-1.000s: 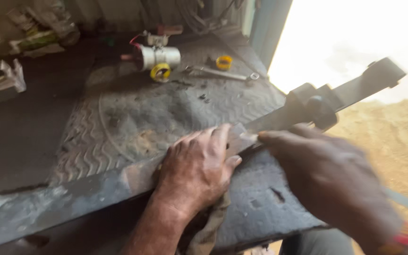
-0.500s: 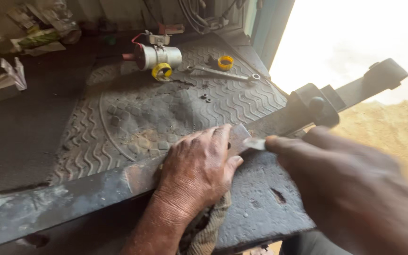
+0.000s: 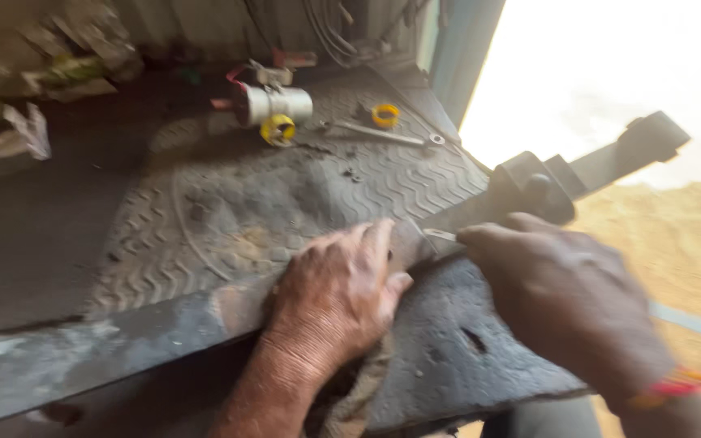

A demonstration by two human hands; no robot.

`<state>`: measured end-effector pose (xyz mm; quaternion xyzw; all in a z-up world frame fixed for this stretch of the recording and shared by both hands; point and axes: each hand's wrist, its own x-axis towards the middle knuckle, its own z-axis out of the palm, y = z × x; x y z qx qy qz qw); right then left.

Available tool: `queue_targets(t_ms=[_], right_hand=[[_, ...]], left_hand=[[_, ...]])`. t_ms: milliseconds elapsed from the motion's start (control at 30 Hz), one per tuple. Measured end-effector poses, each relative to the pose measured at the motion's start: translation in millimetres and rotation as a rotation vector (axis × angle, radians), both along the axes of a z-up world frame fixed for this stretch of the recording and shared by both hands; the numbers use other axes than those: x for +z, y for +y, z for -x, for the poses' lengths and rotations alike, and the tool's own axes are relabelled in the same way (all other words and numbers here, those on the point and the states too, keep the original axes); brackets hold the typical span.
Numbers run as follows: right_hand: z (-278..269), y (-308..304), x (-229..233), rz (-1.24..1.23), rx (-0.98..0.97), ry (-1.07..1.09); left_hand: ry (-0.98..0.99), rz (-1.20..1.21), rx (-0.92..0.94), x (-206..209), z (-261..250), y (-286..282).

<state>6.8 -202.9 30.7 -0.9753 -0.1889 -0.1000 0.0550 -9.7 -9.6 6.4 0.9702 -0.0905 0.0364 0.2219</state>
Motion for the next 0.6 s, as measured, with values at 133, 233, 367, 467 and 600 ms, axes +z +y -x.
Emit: queue_targets(t_ms=[133, 233, 367, 467, 600], right_hand=[[21.3, -17.1, 5.2, 0.054, -0.095, 0.152], [4.0, -1.6, -15.5, 0.054, -0.099, 0.177], [-3.7, -10.4, -12.4, -0.186, 0.257, -0.354], [1.6, -14.4, -22.5, -0.351, 0.254, -0.307], [9.5, -3.3, -40.9, -0.352, 0.13, -0.333]], left_hand=[[0.042, -0.003, -0.009, -1.7, -0.4, 0.6], [0.004, 0.019, -0.008, -3.1, -0.8, 2.2], [0.021, -0.022, 0.007, 0.1, 1.0, 5.4], [-0.001, 0.013, 0.002, -3.0, -2.1, 1.7], [-0.113, 0.04, -0.037, -11.2, 1.7, 1.0]])
